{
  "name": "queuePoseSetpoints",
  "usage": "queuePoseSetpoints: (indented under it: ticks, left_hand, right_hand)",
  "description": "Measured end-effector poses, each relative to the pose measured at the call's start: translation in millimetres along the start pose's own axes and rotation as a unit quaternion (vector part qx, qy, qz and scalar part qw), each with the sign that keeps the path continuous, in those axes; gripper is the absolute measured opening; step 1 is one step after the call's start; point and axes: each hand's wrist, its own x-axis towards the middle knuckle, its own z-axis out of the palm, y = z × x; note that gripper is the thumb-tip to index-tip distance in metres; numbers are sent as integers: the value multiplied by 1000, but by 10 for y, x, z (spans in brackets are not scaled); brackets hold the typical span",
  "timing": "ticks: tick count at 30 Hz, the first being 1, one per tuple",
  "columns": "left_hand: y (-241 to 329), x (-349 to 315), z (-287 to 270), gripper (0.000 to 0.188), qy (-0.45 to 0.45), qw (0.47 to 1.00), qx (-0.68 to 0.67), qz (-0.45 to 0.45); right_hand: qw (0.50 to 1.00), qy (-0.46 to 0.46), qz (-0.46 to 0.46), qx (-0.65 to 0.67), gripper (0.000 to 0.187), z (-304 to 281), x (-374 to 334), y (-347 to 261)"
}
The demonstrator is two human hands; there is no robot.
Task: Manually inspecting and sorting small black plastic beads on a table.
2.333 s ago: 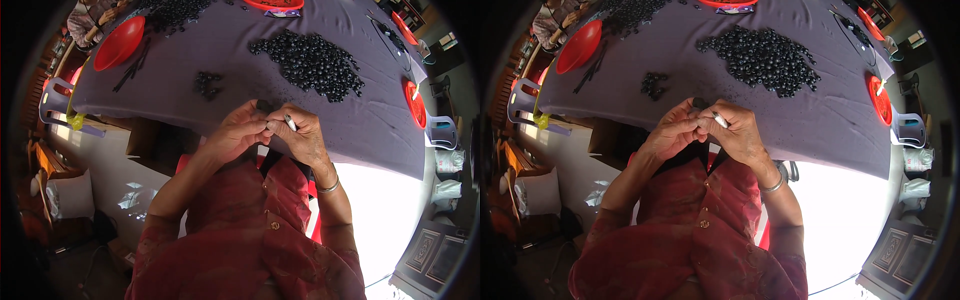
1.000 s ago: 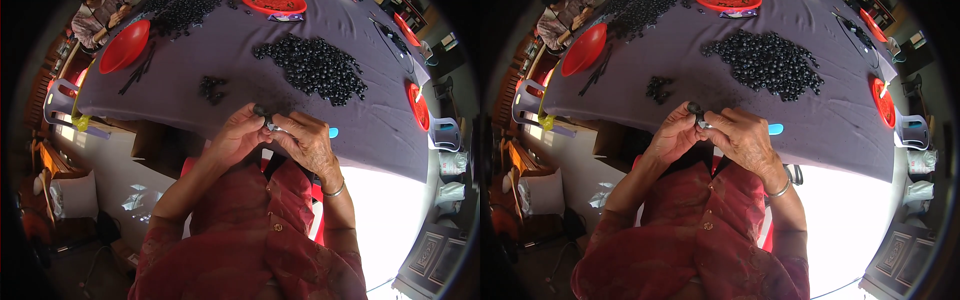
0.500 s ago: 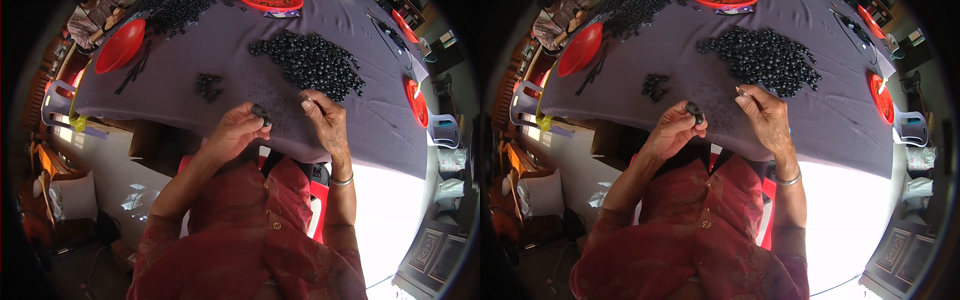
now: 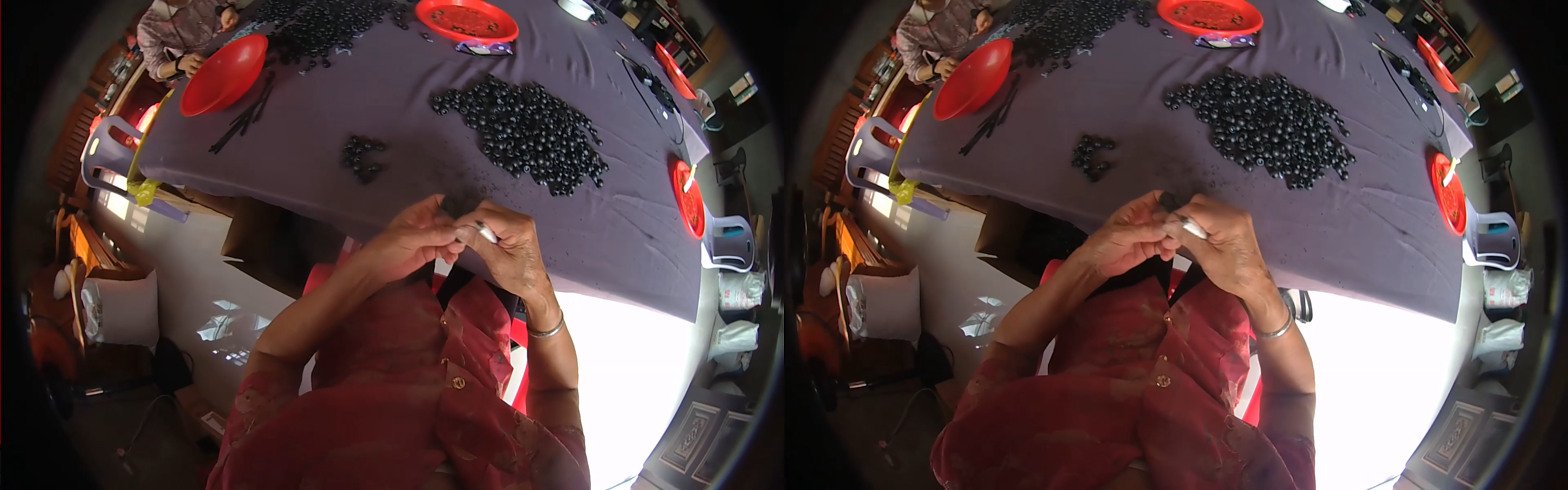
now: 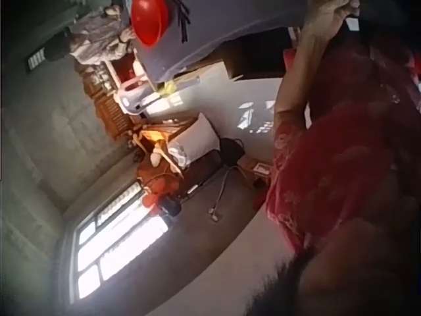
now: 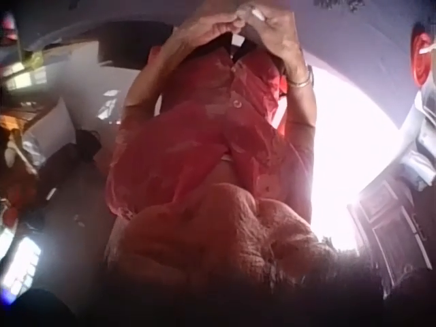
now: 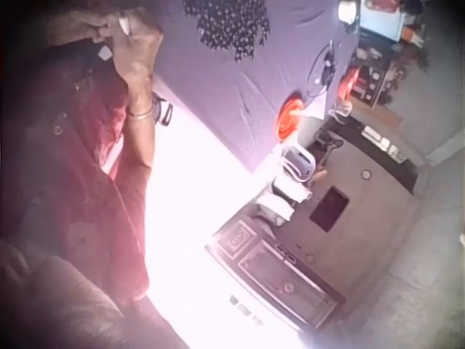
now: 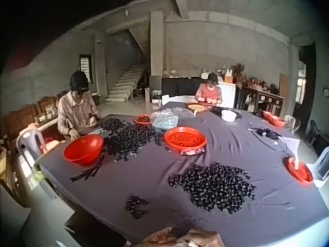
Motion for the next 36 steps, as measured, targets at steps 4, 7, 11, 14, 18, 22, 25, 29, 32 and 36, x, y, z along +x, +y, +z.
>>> queuePoseSetpoints:
  ticks: [4, 7, 11, 14, 18, 22, 25, 29, 32, 36]
  left_hand:
    - [64, 8, 55, 21, 34, 998, 47, -6]
    - [282, 2, 72, 16, 150, 967, 202, 33]
    - [654, 63, -379, 11, 293, 769, 550, 143]
    - [887, 152, -641, 13, 313, 661, 658, 181]
    - [1034, 131, -740, 20, 299, 493, 807, 125]
    - [1091, 32, -804, 24, 323, 495, 791, 159]
    - [1002, 111, -588, 26, 340, 563, 720, 221]
    - [648, 166, -282, 25, 298, 687, 609, 261]
    - [270, 139, -203, 24, 270, 775, 524, 229]
    - [30, 243, -208, 19, 240, 834, 449, 213]
  right_hand:
    - [991, 94, 75, 61, 8, -29, -41, 100]
    - [962, 125, 120, -211, 17, -192, -39, 129]
    - [923, 142, 132, -331, 24, -295, -49, 317]
    - [901, 169, 131, -377, 23, -380, -69, 383]
    - [861, 182, 203, -429, 20, -643, -100, 445]
    - [834, 259, 194, -446, 17, -912, -140, 580]
    - [859, 267, 172, -402, 16, -1072, -192, 766]
    - [893, 235, 146, -355, 21, -1102, -100, 831]
    - [866, 184, 186, -426, 24, -975, 42, 738]
    - [851, 169, 170, -467, 25, -926, 159, 786]
